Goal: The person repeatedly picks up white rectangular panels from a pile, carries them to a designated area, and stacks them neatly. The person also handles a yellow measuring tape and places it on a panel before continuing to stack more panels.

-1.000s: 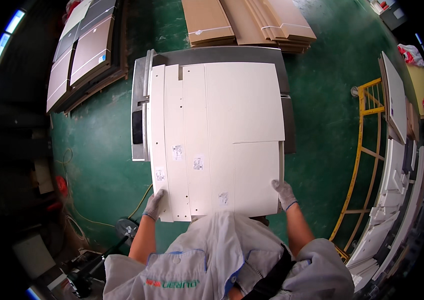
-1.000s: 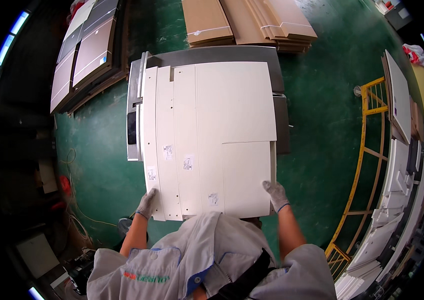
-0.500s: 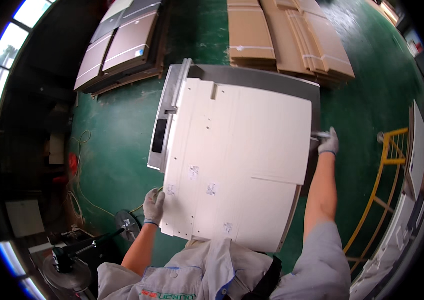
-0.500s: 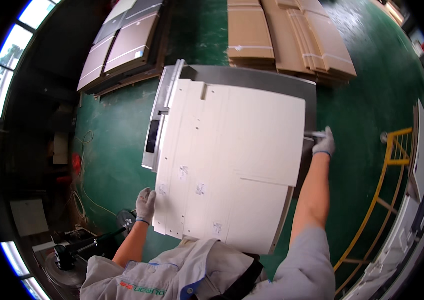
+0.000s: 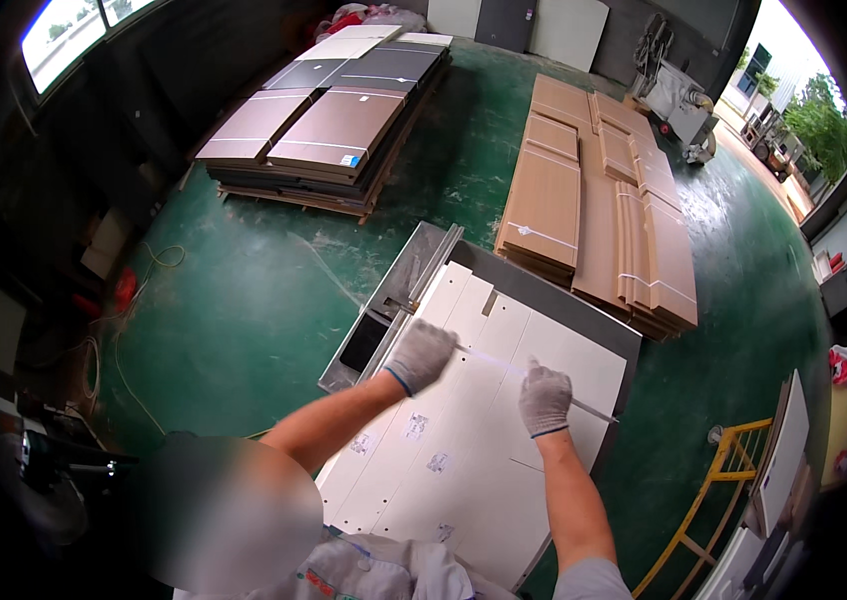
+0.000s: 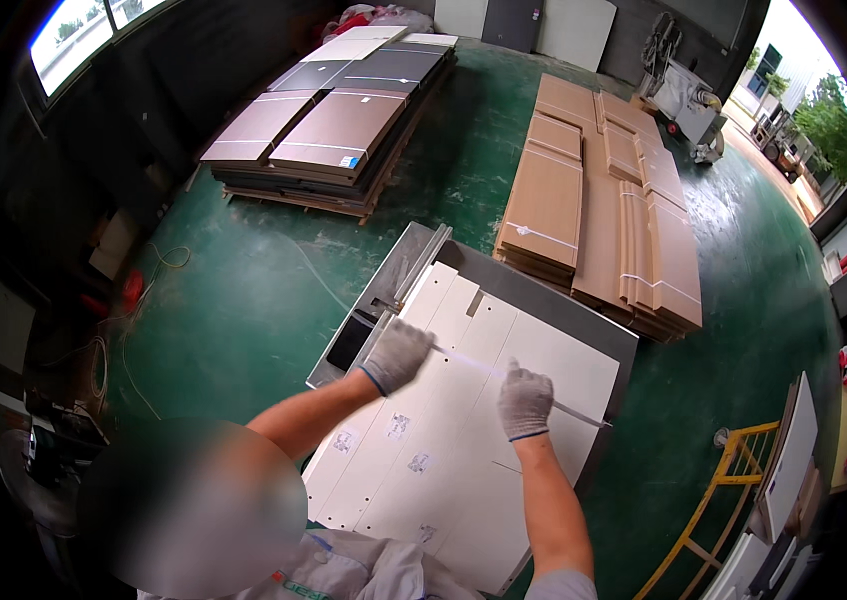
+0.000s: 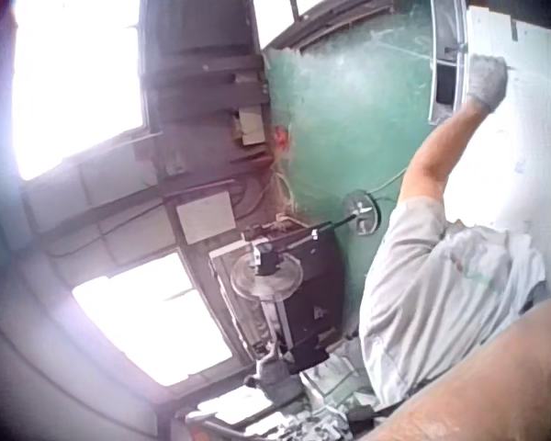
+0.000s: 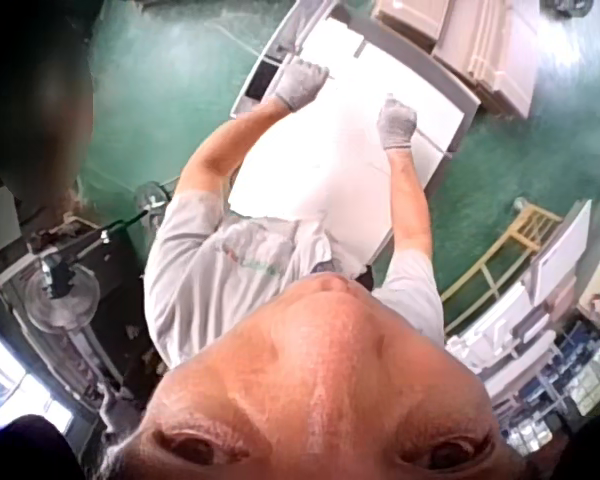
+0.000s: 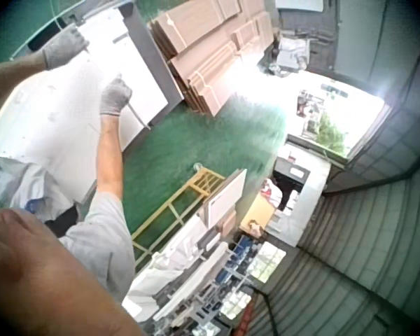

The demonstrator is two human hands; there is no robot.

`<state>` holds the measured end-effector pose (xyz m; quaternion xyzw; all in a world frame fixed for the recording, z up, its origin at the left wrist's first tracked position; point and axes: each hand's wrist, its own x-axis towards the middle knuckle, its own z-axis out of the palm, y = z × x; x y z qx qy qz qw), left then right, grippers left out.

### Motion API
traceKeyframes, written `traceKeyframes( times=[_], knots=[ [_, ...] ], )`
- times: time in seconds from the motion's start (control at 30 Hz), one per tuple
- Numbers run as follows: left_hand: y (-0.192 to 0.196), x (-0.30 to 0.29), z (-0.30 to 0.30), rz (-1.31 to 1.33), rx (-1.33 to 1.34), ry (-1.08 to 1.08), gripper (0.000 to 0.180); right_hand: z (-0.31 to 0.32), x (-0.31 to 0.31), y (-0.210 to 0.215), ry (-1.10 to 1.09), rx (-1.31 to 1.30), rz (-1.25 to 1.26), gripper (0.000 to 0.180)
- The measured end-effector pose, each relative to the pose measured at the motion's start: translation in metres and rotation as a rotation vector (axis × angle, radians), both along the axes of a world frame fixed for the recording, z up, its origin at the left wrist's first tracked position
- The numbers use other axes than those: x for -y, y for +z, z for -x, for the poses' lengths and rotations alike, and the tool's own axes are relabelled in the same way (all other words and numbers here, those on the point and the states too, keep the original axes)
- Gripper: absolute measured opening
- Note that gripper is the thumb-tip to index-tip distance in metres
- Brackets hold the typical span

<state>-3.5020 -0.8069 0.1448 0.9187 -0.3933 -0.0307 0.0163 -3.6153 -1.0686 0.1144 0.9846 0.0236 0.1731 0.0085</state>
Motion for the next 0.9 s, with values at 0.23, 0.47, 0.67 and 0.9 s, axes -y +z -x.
traceKeyframes(
  times=[0.23,0.47,0.67,0.9],
  knots=[
    [-0.036,-0.16,-0.099,0.251,0.377,0.553,0.014,0.025,0.082,0.007,-0.301,-0.032,0.006,0.04],
    [-0.035,-0.167,-0.151,0.83,0.223,0.841,0.027,0.057,0.139,-0.033,-0.463,-0.094,-0.118,0.037],
    [-0.072,-0.141,-0.162,0.84,0.047,0.938,0.029,0.062,0.158,-0.026,-0.576,-0.078,-0.144,0.037],
    [-0.148,-0.098,-0.155,0.989,-0.17,1.006,0.029,0.067,0.167,-0.007,-0.64,-0.079,-0.193,0.034]
  ],
)
